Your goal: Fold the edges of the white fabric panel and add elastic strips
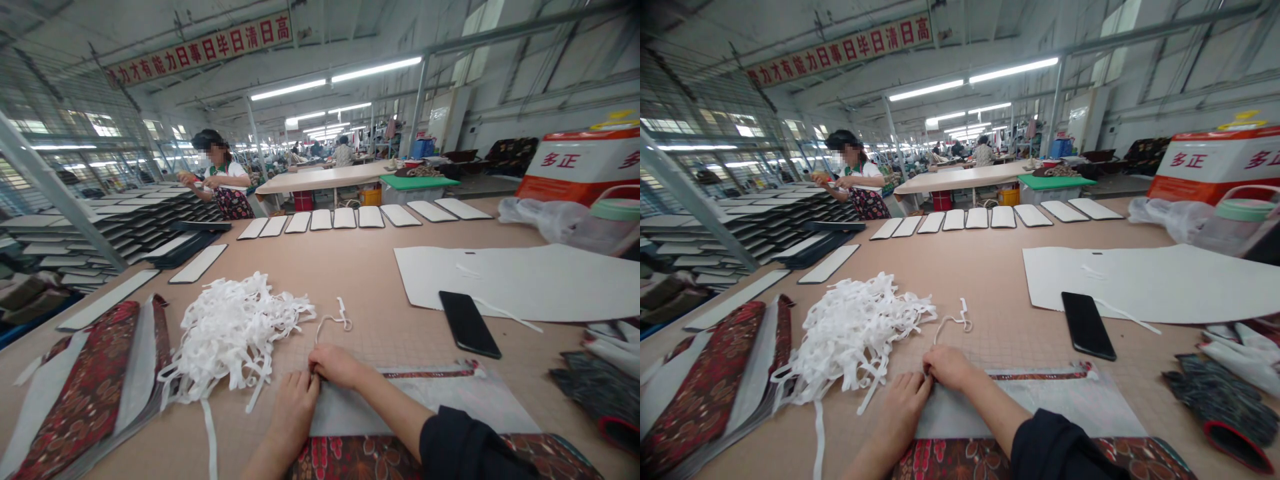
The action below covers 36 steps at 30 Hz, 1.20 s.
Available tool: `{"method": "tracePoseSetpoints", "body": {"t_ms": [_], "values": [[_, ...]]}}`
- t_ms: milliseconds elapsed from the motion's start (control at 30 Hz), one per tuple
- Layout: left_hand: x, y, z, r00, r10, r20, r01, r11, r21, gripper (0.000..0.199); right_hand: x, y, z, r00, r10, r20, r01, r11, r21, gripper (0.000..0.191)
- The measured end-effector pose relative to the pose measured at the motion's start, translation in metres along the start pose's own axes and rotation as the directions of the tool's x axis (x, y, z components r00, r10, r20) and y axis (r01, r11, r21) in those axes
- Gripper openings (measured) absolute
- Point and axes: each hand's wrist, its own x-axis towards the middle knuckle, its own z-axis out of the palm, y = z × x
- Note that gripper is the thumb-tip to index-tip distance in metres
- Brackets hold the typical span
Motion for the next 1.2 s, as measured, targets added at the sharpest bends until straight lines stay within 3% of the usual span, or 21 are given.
{"method": "tracePoseSetpoints", "body": {"t_ms": [167,333,400,567,767,1000,1133,1200], "values": [[0.002,-0.001,0.002,1.0,-0.002,0.017,0.003,1.0,-0.027,0.028,0.002,-0.003,0.0,0.999,0.04,-0.001,-0.04,0.999,0.021,0.021],[0.003,-0.001,0.003,0.997,-0.055,0.055,0.059,0.996,-0.068,0.028,-0.002,0.003,0.005,0.982,0.157,-0.105,-0.141,0.979,0.145,0.021],[0.003,-0.001,0.003,0.995,-0.068,0.07,0.073,0.995,-0.074,0.028,-0.008,0.006,0.006,0.976,0.155,-0.151,-0.124,0.972,0.2,0.021],[0.002,0.0,0.001,0.992,-0.062,0.106,0.068,0.996,-0.054,0.031,-0.024,0.006,0.009,0.985,0.012,-0.169,0.027,0.974,0.226,0.022],[0.002,0.0,-0.002,0.992,-0.059,0.108,0.063,0.997,-0.034,0.029,-0.025,0.002,0.013,0.991,-0.014,-0.136,0.032,0.991,0.129,0.019],[0.004,0.005,0.001,0.988,-0.094,0.124,0.097,0.995,-0.022,0.027,-0.031,-0.005,0.01,0.987,-0.081,-0.142,0.067,0.993,-0.097,0.021],[0.0,-0.003,-0.007,0.981,-0.12,0.152,0.122,0.993,-0.003,0.025,-0.024,-0.02,0.007,0.99,-0.104,-0.1,0.079,0.971,-0.228,0.019],[0.0,-0.001,-0.015,0.992,-0.072,0.108,0.073,0.997,-0.006,0.026,-0.039,-0.017,-0.003,0.99,-0.093,-0.105,0.065,0.968,-0.244,0.015]]}}
